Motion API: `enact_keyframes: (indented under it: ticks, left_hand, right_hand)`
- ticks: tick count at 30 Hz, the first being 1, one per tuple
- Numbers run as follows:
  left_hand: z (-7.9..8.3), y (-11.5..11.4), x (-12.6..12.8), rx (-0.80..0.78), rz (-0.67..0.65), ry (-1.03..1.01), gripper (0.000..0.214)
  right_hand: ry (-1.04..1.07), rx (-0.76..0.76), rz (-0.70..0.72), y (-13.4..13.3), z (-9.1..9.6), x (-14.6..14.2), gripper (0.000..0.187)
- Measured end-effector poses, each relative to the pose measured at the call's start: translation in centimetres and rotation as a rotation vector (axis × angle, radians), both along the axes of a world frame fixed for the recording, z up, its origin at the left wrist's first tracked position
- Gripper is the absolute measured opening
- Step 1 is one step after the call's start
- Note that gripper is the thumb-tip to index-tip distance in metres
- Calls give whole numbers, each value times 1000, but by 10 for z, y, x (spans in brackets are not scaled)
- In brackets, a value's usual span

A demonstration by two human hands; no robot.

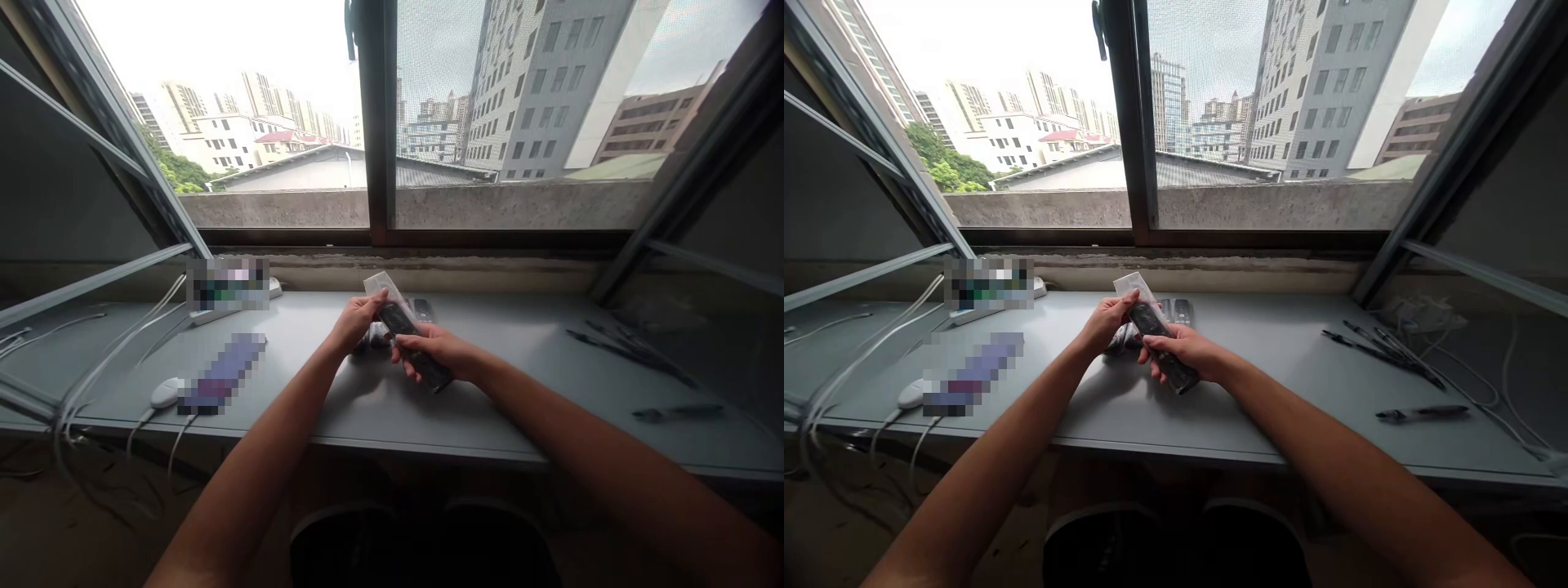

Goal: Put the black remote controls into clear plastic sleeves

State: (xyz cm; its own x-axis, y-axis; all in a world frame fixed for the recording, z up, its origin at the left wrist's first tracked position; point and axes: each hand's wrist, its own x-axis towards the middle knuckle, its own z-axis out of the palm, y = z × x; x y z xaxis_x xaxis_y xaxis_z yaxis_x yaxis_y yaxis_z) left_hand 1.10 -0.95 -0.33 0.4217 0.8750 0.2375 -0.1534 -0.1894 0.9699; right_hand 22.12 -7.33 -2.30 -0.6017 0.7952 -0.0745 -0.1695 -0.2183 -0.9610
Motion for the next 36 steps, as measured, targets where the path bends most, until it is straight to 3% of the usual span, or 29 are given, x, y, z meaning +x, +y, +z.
enact_keyframes:
  ticks: [8,18,26,32,36]
  left_hand:
    - [1,-2,0,41,-49,52,54]
    - [-5,2,-5,107,17,166,58]
    - [-3,5,-4,36,47,24,57]
    - [-4,5,-6,4,-25,111,60]
    - [-6,8,-7,25,3,103,59]
  right_hand:
    - [-7,-4,-26,1,1,-1,35]
    - [-29,14,-42,0,3,0,34]
    - [-2,-25,-14,2,5,2,36]
    - [15,-26,-19,1,6,1,36]
    - [-19,-67,-7,3,5,1,39]
